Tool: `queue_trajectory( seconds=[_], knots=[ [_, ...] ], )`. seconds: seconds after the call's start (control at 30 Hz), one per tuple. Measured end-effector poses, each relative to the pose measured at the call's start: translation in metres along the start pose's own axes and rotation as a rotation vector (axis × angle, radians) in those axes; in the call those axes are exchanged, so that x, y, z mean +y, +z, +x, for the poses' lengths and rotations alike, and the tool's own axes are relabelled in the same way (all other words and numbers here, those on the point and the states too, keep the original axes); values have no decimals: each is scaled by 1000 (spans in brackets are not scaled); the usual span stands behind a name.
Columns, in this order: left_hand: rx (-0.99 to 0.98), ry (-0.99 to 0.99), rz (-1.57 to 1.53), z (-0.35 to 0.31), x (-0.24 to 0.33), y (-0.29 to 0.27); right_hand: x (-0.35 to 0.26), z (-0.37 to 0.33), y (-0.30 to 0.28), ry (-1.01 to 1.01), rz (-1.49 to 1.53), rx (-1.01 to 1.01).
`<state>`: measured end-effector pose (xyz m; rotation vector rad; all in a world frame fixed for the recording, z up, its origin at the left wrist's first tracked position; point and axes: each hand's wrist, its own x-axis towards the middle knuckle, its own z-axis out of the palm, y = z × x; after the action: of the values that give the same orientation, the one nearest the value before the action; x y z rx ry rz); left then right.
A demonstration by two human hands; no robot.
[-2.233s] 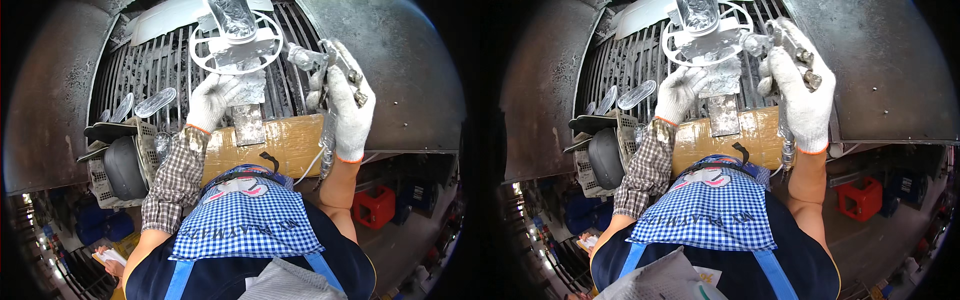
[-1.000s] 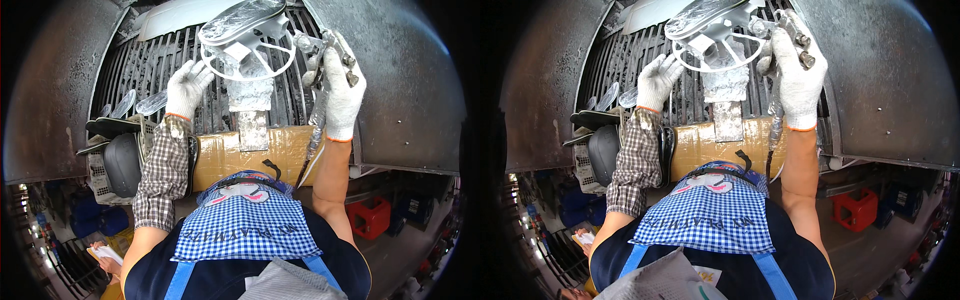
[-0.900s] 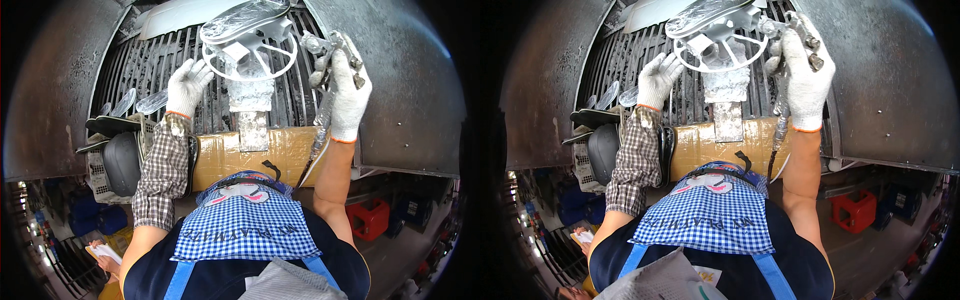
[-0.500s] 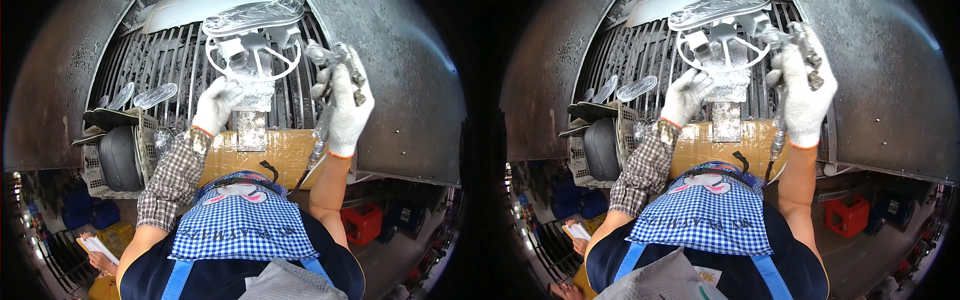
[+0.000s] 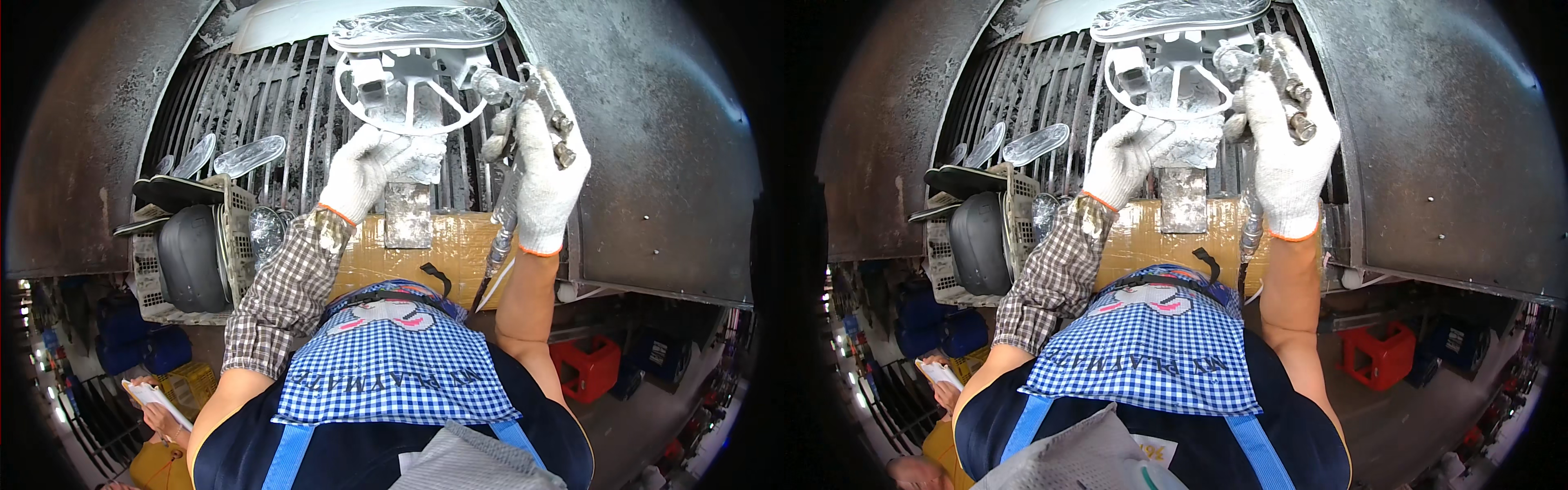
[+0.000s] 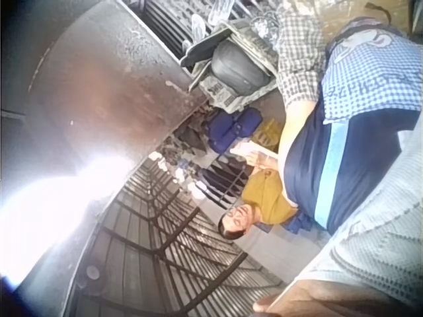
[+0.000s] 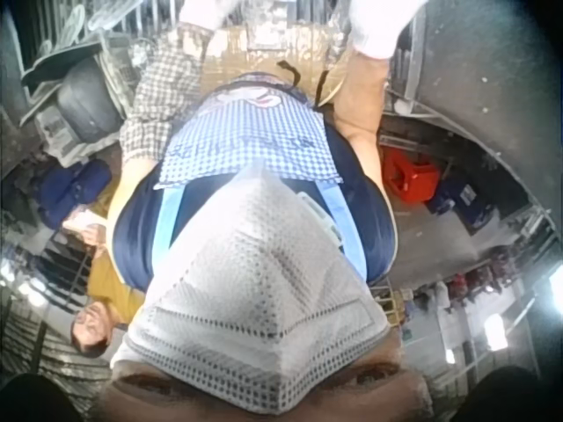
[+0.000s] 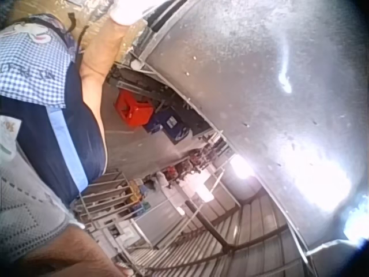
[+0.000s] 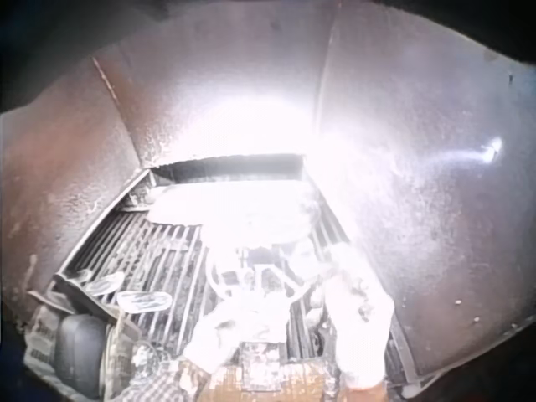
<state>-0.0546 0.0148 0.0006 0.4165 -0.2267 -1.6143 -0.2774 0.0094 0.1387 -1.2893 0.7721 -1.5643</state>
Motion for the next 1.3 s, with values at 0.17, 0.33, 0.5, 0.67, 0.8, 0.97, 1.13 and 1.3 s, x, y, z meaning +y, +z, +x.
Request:
queue_trajectory(
  seconds=[0.17,0.33,0.5,0.67,0.8,0.97,1.13,1.3],
  knots=[
    [67,47,58,2,7,-3,-4,1,-12,19,10,52],
    [83,52,100,7,15,-15,-11,1,-22,19,-43,99],
    [147,90,121,9,21,-22,-18,2,-31,-20,0,214],
    [98,117,92,11,27,-27,-27,-7,-30,-29,-44,220],
    [117,102,132,14,36,-32,-29,-17,-25,44,-19,80],
    [117,134,111,16,43,-35,-27,-12,-30,31,-49,119],
    [86,139,96,18,52,-37,-32,-10,-41,10,-49,218],
    [109,196,74,20,52,-40,-44,-15,-44,-15,-71,278]
  ],
)
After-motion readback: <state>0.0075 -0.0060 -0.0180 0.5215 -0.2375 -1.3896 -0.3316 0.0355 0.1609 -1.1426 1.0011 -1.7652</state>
